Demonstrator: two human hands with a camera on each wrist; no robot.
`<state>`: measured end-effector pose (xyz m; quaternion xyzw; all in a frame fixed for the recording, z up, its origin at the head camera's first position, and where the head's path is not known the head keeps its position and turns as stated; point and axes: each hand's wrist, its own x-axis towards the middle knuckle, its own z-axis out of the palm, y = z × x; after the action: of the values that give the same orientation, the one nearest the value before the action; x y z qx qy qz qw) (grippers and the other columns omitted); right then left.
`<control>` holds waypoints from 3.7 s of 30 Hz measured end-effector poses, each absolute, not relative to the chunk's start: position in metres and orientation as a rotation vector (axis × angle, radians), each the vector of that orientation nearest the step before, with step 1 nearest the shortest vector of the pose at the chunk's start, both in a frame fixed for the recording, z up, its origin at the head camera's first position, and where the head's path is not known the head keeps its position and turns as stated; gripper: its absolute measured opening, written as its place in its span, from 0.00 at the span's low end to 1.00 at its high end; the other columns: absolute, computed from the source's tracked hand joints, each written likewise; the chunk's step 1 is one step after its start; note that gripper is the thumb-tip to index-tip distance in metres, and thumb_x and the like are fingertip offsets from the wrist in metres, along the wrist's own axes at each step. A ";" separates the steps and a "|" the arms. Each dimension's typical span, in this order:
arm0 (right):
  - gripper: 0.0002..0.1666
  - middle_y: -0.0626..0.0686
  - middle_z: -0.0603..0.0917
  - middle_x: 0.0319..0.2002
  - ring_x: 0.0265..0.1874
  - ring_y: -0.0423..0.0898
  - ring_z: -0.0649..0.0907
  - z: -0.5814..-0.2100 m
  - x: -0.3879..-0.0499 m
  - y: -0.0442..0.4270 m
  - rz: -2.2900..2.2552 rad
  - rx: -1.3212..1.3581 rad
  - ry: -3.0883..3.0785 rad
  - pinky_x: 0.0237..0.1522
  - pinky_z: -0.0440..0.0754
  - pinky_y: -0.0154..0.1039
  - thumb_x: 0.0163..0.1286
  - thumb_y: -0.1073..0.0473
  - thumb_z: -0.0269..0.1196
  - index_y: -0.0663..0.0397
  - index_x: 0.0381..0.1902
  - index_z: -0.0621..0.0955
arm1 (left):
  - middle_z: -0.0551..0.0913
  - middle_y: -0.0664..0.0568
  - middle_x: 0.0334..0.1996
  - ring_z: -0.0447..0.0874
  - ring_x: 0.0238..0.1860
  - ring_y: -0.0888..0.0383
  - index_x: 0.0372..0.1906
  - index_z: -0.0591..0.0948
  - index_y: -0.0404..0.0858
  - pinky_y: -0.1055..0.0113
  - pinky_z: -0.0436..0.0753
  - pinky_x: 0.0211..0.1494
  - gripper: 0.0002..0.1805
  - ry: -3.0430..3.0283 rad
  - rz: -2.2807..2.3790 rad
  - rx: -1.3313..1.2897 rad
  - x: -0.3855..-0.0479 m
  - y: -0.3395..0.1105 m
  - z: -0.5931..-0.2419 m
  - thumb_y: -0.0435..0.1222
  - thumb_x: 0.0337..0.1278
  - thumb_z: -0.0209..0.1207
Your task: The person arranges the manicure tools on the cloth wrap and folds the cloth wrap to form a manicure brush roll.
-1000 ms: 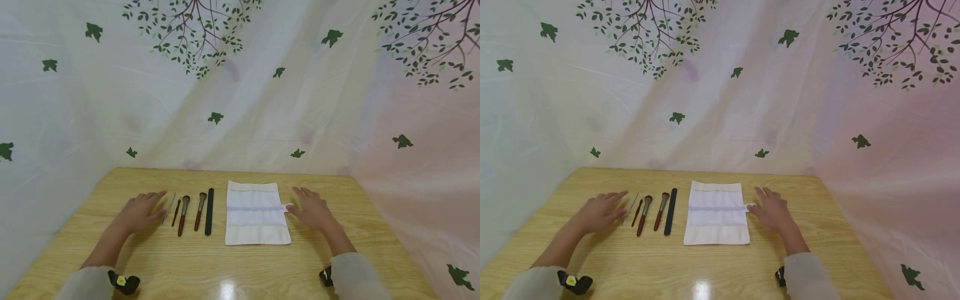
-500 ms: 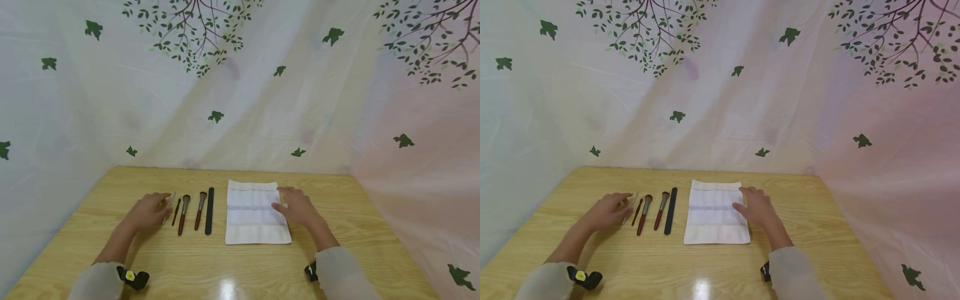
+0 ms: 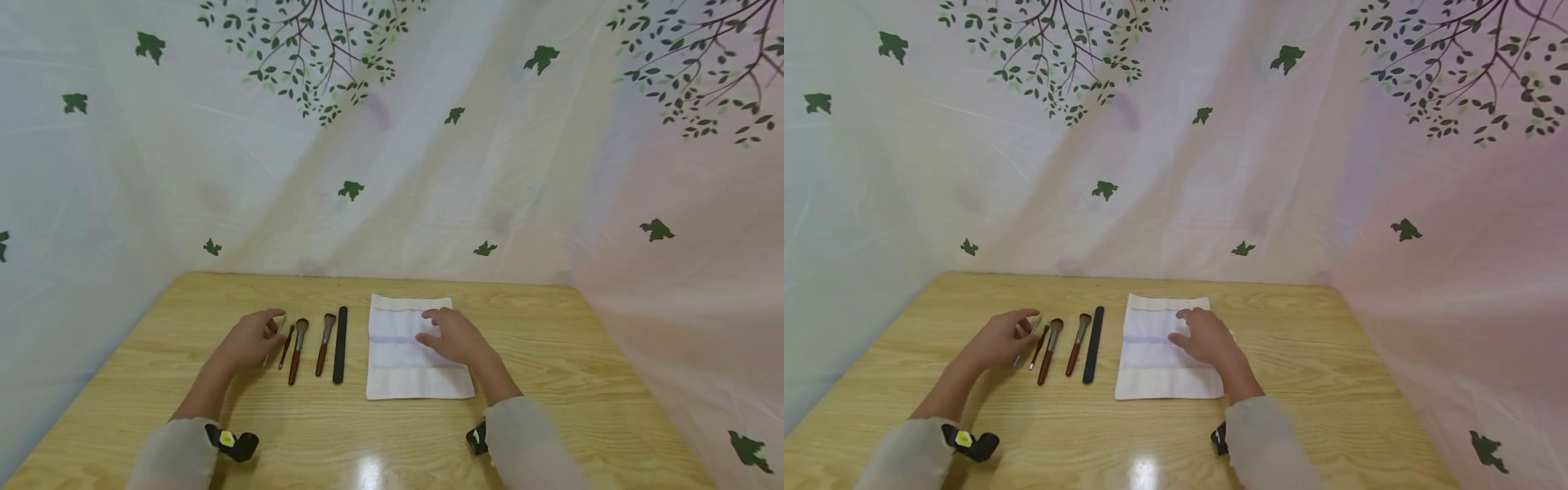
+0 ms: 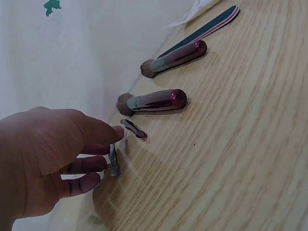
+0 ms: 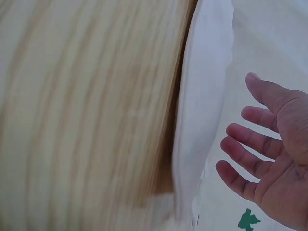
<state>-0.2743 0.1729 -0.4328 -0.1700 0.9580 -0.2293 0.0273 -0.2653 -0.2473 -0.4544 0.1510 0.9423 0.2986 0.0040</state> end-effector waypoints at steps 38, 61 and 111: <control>0.17 0.46 0.83 0.37 0.37 0.43 0.80 -0.452 -0.299 0.114 -1.104 -0.708 2.626 0.43 0.79 0.41 0.67 0.57 0.73 0.52 0.52 0.86 | 0.83 0.46 0.29 0.75 0.21 0.58 0.65 0.73 0.23 0.63 0.75 0.24 0.25 2.986 1.023 0.157 -0.276 -0.235 -0.456 0.27 0.65 0.57; 0.13 0.45 0.83 0.37 0.38 0.40 0.78 -0.464 -0.303 0.112 -1.111 -0.691 2.645 0.45 0.77 0.37 0.64 0.59 0.75 0.52 0.47 0.88 | 0.84 0.45 0.32 0.75 0.22 0.57 0.61 0.76 0.23 0.62 0.76 0.26 0.22 3.035 0.986 0.125 -0.279 -0.231 -0.457 0.28 0.65 0.57; 0.08 0.44 0.84 0.36 0.37 0.42 0.77 -0.474 -0.303 0.112 -1.216 -0.592 2.615 0.45 0.75 0.39 0.65 0.58 0.74 0.50 0.41 0.87 | 0.74 0.39 0.62 0.77 0.60 0.42 0.71 0.73 0.32 0.47 0.75 0.64 0.41 2.698 0.916 0.584 -0.339 -0.158 -0.451 0.46 0.56 0.75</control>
<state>-0.3029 0.1122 -0.4743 -0.2002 0.8839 -0.4110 0.0988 -0.3391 -0.1580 -0.4507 0.1995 0.9214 0.3127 0.1163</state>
